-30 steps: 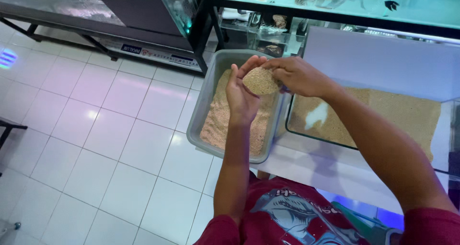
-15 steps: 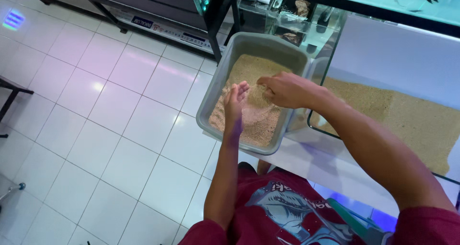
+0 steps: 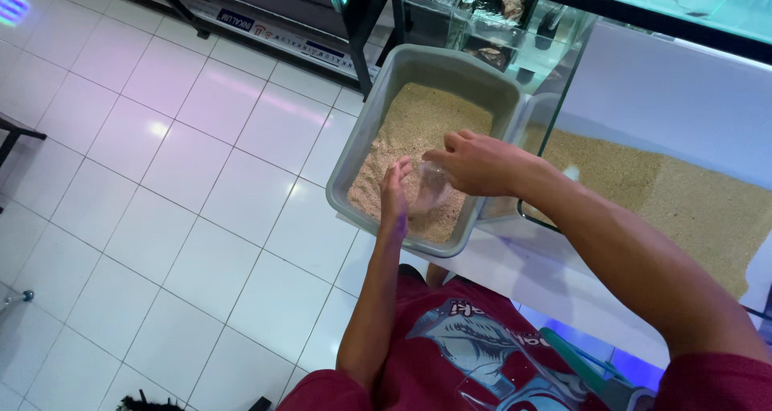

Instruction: The person fills an aquarium with sand using a small white cup to scoop sand from a gray bin and distribute it evenly across the bottom of the glass tank.

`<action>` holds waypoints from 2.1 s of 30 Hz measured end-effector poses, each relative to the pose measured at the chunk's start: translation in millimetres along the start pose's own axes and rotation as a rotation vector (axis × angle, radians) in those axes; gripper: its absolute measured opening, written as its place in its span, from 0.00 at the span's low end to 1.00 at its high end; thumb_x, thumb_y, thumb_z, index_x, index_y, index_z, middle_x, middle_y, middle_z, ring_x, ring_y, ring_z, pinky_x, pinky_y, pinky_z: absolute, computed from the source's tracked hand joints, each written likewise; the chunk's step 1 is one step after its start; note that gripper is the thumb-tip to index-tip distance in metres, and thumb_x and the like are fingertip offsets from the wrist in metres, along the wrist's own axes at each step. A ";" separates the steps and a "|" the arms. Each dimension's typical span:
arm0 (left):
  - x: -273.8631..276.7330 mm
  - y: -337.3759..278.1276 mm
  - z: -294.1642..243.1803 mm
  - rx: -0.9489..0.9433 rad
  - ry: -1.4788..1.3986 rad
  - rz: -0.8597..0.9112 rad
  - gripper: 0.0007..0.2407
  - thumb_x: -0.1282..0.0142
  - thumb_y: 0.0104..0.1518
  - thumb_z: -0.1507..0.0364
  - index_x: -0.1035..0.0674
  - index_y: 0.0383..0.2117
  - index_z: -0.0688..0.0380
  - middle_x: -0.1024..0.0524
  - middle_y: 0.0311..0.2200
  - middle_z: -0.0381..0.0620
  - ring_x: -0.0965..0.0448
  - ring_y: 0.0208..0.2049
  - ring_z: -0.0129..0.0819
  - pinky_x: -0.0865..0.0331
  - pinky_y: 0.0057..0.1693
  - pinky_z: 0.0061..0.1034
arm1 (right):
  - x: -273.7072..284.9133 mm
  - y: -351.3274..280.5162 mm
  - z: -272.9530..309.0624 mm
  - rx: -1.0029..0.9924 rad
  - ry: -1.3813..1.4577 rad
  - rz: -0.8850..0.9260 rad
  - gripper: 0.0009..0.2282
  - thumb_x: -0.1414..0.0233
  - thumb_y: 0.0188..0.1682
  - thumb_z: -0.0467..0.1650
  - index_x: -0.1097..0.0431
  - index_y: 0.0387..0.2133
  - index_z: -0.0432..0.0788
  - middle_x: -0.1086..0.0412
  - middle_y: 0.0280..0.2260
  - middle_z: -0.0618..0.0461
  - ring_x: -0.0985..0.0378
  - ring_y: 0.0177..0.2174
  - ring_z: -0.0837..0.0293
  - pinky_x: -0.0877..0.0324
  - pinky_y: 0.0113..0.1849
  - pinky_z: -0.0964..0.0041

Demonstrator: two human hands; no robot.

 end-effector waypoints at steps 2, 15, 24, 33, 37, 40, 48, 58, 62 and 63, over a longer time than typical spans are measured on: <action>-5.2 -2.4 -0.6 0.011 -0.018 0.011 0.25 0.69 0.70 0.56 0.33 0.66 0.59 0.38 0.64 0.70 0.47 0.71 0.61 0.57 0.72 0.52 | -4.3 2.7 -5.2 0.010 -0.041 -0.046 0.21 0.50 0.51 0.33 0.38 0.59 0.49 0.33 0.44 0.42 0.26 0.44 0.46 0.26 0.46 0.57; -4.1 39.9 61.1 0.030 1.243 0.115 0.22 0.59 0.64 0.54 0.29 0.59 0.48 0.34 0.55 0.57 0.31 0.59 0.62 0.32 0.59 0.52 | 0.6 2.6 -14.2 -0.026 -0.280 -0.401 0.23 0.36 0.41 0.33 0.32 0.51 0.57 0.40 0.43 0.52 0.37 0.42 0.53 0.37 0.43 0.62; -58.5 11.5 127.6 -0.066 1.314 0.486 0.17 0.50 0.58 0.62 0.16 0.41 0.63 0.22 0.44 0.73 0.22 0.52 0.69 0.26 0.55 0.53 | -5.9 5.4 -14.3 -0.023 -0.192 -0.270 0.23 0.37 0.43 0.36 0.33 0.54 0.56 0.39 0.43 0.51 0.36 0.43 0.52 0.37 0.45 0.60; -78.5 47.7 95.1 -0.059 1.147 0.463 0.14 0.52 0.59 0.65 0.15 0.31 0.60 0.19 0.35 0.69 0.19 0.47 0.65 0.26 0.52 0.55 | -8.5 7.6 -13.6 -0.012 -0.169 -0.240 0.24 0.37 0.44 0.36 0.34 0.55 0.55 0.39 0.44 0.50 0.35 0.45 0.51 0.35 0.46 0.60; -99.5 59.9 67.1 -0.017 0.848 0.437 0.15 0.47 0.55 0.63 0.17 0.39 0.61 0.18 0.39 0.61 0.19 0.46 0.59 0.26 0.51 0.50 | -5.3 6.6 -11.5 -0.008 -0.209 -0.263 0.25 0.36 0.42 0.38 0.34 0.54 0.56 0.39 0.44 0.51 0.34 0.44 0.51 0.35 0.45 0.61; -100.8 62.7 32.7 0.039 0.774 0.383 0.17 0.45 0.51 0.66 0.17 0.45 0.61 0.17 0.38 0.61 0.16 0.37 0.60 0.25 0.47 0.52 | -9.1 8.2 -13.1 -0.013 -0.155 -0.218 0.24 0.36 0.43 0.37 0.33 0.55 0.56 0.38 0.44 0.50 0.33 0.44 0.52 0.35 0.45 0.62; -94.8 35.5 101.8 0.167 1.044 0.664 0.17 0.54 0.57 0.60 0.15 0.22 0.56 0.18 0.19 0.53 0.14 0.23 0.44 0.21 0.32 0.36 | -9.8 9.2 -12.5 -0.007 -0.203 -0.294 0.24 0.36 0.41 0.38 0.34 0.51 0.56 0.39 0.42 0.51 0.34 0.43 0.52 0.35 0.44 0.60; -39.3 52.2 115.7 0.181 1.225 0.645 0.27 0.44 0.52 0.56 0.22 0.56 0.59 0.27 0.60 0.62 0.32 0.65 0.58 0.40 0.71 0.45 | 1.4 2.3 -7.1 -0.017 -0.163 -0.181 0.23 0.40 0.47 0.38 0.35 0.57 0.55 0.38 0.44 0.50 0.34 0.44 0.52 0.35 0.45 0.61; -12.8 86.0 74.8 0.106 1.306 0.214 0.15 0.50 0.57 0.57 0.15 0.41 0.45 0.17 0.37 0.51 0.16 0.45 0.52 0.21 0.50 0.47 | -5.4 8.4 -12.5 -0.027 -0.139 -0.148 0.22 0.42 0.49 0.37 0.35 0.58 0.55 0.37 0.43 0.50 0.33 0.43 0.53 0.35 0.45 0.62; -13.1 91.6 63.1 0.056 1.257 0.178 0.18 0.55 0.61 0.61 0.18 0.51 0.50 0.19 0.42 0.57 0.17 0.48 0.56 0.23 0.52 0.51 | -6.7 9.2 -13.1 -0.026 -0.133 -0.145 0.22 0.43 0.49 0.37 0.36 0.58 0.55 0.37 0.43 0.50 0.33 0.43 0.53 0.35 0.45 0.62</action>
Point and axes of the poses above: each hand's wrist, its own y-axis towards the middle knuckle, its own x-axis out of the back of the hand, z = x × y, the point moved 10 cm from there along y, towards the middle knuckle
